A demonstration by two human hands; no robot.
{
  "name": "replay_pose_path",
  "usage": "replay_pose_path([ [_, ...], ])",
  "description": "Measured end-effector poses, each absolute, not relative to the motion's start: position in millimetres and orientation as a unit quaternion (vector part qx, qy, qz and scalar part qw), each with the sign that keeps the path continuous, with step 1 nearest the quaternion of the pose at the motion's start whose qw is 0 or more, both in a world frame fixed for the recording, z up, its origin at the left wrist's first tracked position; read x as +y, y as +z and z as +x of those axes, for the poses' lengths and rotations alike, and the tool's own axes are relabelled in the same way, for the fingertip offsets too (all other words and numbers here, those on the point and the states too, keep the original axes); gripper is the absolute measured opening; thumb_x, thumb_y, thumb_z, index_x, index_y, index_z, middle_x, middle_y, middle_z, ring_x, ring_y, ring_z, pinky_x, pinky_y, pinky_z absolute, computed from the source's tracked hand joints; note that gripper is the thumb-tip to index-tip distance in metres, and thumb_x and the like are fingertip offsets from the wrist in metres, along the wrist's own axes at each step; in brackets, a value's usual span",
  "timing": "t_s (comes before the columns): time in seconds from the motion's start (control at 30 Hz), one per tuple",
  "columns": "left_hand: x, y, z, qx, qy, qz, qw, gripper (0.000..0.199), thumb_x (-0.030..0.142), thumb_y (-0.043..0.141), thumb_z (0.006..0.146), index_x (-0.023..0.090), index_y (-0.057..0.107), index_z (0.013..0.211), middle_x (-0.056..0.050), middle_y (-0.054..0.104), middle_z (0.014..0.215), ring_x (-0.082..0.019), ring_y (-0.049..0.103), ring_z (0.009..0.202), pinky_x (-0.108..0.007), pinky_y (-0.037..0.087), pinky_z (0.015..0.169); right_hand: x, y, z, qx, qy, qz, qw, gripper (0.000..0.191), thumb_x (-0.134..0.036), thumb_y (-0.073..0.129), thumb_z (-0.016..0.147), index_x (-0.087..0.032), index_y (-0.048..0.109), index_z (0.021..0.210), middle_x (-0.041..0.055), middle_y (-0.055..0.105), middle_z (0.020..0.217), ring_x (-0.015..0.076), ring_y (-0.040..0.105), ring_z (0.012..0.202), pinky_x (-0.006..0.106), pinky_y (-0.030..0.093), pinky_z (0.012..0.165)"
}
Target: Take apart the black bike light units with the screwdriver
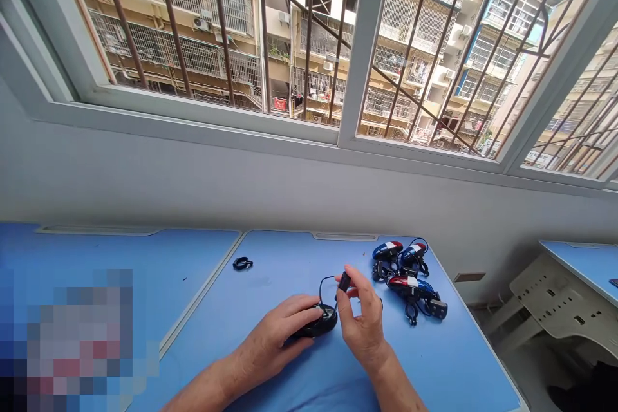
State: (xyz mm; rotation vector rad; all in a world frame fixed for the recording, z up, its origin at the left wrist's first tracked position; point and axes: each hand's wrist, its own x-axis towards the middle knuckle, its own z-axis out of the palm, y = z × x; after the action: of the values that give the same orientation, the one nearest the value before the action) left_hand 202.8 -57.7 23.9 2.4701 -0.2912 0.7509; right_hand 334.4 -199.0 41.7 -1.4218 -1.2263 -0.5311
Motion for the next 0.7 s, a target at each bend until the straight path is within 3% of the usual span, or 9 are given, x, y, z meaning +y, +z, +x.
replay_pose_path([
  [0.2, -58.0, 24.4, 202.4, -0.105, 0.274, 0.916, 0.273, 0.038, 0.003, 0.057, 0.079, 0.023, 0.058, 0.111, -0.008, 0.064, 0.12, -0.024, 0.06, 0.102, -0.037, 0.051, 0.087, -197.8, 47.2, 334.4, -0.521, -0.253, -0.603, 0.55, 0.034, -0.02, 0.059, 0.09, -0.025, 0.054, 0.123, 0.0081, 0.065, 0.103, 0.0179, 0.065, 0.086, 0.026, 0.057, 0.059],
  [0.37, -57.7, 25.4, 202.1, -0.107, 0.274, 0.918, 0.265, 0.04, 0.002, 0.057, 0.077, 0.022, 0.058, 0.112, -0.008, 0.063, 0.12, -0.025, 0.06, 0.103, -0.038, 0.051, 0.088, -199.0, 50.7, 335.4, -0.501, -0.261, -0.614, 0.552, 0.031, -0.02, 0.06, 0.09, -0.026, 0.056, 0.12, 0.005, 0.063, 0.098, 0.0125, 0.061, 0.069, 0.024, 0.056, 0.055],
  [0.57, -56.8, 24.6, 201.8, -0.111, 0.281, 0.917, 0.259, 0.036, 0.005, 0.057, 0.079, 0.022, 0.058, 0.111, -0.009, 0.063, 0.121, -0.025, 0.06, 0.104, -0.037, 0.051, 0.088, -200.0, 41.5, 336.1, -0.512, -0.247, -0.612, 0.549, 0.043, -0.012, 0.053, 0.09, -0.026, 0.049, 0.131, 0.0076, 0.069, 0.103, 0.0164, 0.067, 0.08, 0.028, 0.059, 0.061],
  [0.7, -57.1, 25.1, 202.2, -0.114, 0.282, 0.917, 0.26, 0.035, 0.004, 0.056, 0.079, 0.022, 0.058, 0.11, -0.009, 0.064, 0.119, -0.025, 0.061, 0.103, -0.037, 0.052, 0.087, -198.2, 42.6, 334.4, -0.523, -0.247, -0.602, 0.551, 0.041, -0.012, 0.053, 0.09, -0.025, 0.049, 0.129, 0.0075, 0.069, 0.103, 0.0172, 0.066, 0.083, 0.028, 0.058, 0.06],
])
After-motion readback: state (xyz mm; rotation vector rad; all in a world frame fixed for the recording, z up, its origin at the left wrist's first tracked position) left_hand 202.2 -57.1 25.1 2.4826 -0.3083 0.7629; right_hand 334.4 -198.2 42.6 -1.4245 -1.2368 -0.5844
